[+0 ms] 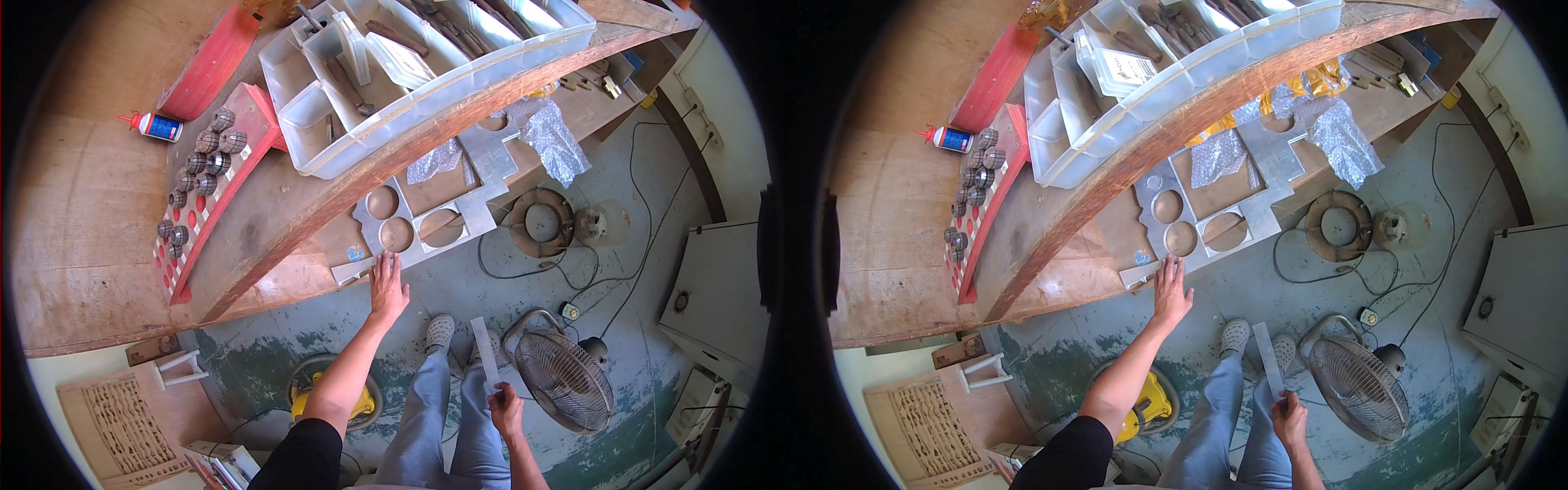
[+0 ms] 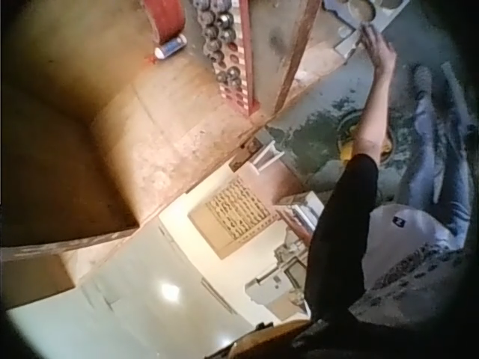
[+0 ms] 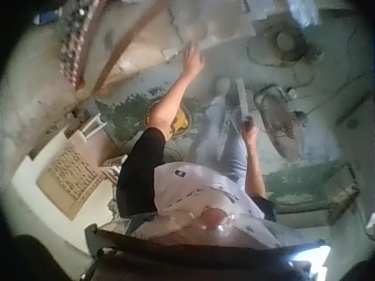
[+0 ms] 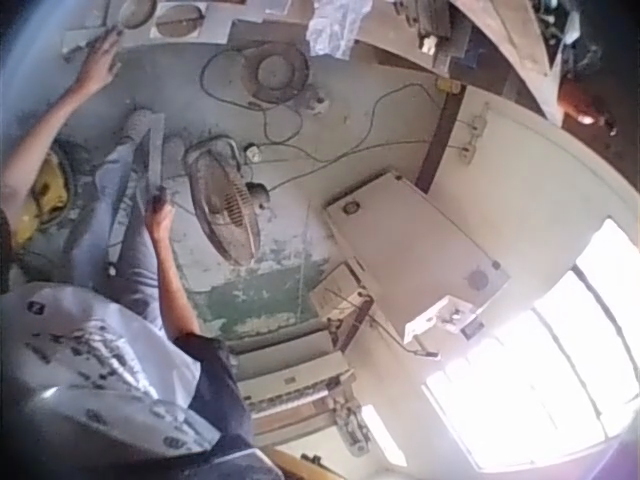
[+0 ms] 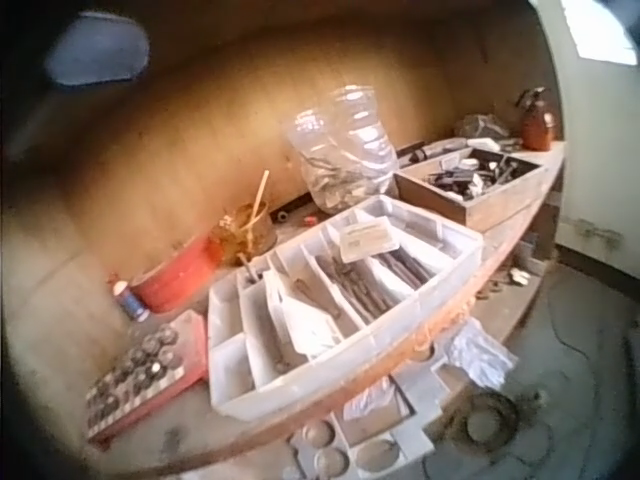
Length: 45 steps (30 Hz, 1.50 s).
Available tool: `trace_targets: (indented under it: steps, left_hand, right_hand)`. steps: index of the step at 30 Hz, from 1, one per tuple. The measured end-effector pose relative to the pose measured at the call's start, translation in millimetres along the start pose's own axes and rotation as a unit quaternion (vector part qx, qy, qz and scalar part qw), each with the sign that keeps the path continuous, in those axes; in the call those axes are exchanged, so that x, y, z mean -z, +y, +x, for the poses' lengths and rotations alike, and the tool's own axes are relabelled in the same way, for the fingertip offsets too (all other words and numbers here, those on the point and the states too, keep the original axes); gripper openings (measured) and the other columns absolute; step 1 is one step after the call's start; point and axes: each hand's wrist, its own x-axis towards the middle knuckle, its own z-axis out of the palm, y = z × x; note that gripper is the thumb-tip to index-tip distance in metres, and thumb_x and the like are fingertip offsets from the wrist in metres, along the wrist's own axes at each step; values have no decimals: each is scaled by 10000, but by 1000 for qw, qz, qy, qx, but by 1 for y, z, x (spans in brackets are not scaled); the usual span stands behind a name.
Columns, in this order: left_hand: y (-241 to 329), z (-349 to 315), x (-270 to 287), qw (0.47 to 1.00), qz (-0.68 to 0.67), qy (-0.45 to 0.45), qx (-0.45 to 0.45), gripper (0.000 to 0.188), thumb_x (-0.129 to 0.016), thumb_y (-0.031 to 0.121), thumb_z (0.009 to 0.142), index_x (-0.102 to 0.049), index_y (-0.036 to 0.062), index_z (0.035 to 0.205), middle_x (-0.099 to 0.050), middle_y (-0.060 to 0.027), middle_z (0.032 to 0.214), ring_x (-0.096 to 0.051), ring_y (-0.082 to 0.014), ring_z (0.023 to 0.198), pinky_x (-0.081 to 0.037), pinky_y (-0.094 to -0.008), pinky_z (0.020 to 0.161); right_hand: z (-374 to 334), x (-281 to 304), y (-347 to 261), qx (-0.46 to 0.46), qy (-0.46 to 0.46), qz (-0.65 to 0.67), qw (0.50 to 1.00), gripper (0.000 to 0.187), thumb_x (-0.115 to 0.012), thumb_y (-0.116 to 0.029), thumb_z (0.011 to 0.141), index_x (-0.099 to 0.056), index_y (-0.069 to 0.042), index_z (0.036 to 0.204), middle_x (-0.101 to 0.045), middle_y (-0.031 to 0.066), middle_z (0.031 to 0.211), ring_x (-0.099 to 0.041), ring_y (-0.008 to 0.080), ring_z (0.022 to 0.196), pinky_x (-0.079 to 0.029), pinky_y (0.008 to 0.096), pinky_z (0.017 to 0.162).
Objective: Measure small wooden and metal components using a caliper and organize them on a workbench.
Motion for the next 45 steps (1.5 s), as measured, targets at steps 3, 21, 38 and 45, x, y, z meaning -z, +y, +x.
trace_targets:
  steps: [3,21,38,45]
  left_hand:
    - [-1,0,2,1000,12,-11,-3,822,-686,195,758,-244,29,1432,-209,-214,1481,-207,-368,1376,-209,-505,1109]
    - [0,4,15,985,-4,-167,43,1067,-740,262,735,5,114,1484,44,-142,1546,1,-302,1430,-201,-489,1121]
    - [-5,12,28,974,16,-226,25,1202,-810,313,659,48,129,1481,79,-124,1547,13,-286,1432,-242,-504,1104]
    - [-11,21,33,964,32,-263,-1,1173,-780,399,673,9,80,1479,32,-177,1540,-17,-323,1426,-157,-370,1150]
  right_hand:
    - [-1,0,2,6,-4,-13,1000,281,-657,-29,733,-567,13,995,-614,145,669,-628,278,616,-481,360,603]
    - [-18,-6,10,0,-21,-6,1000,262,-661,-49,733,-559,3,969,-619,152,664,-636,319,637,-492,379,629]
    - [5,-5,-4,11,14,-17,1000,260,-653,-57,757,-572,-11,999,-633,122,678,-633,223,610,-491,342,616]
    - [20,4,-30,-9,21,65,998,241,-646,-21,779,-564,22,1002,-627,89,670,-599,133,568,-482,294,566]
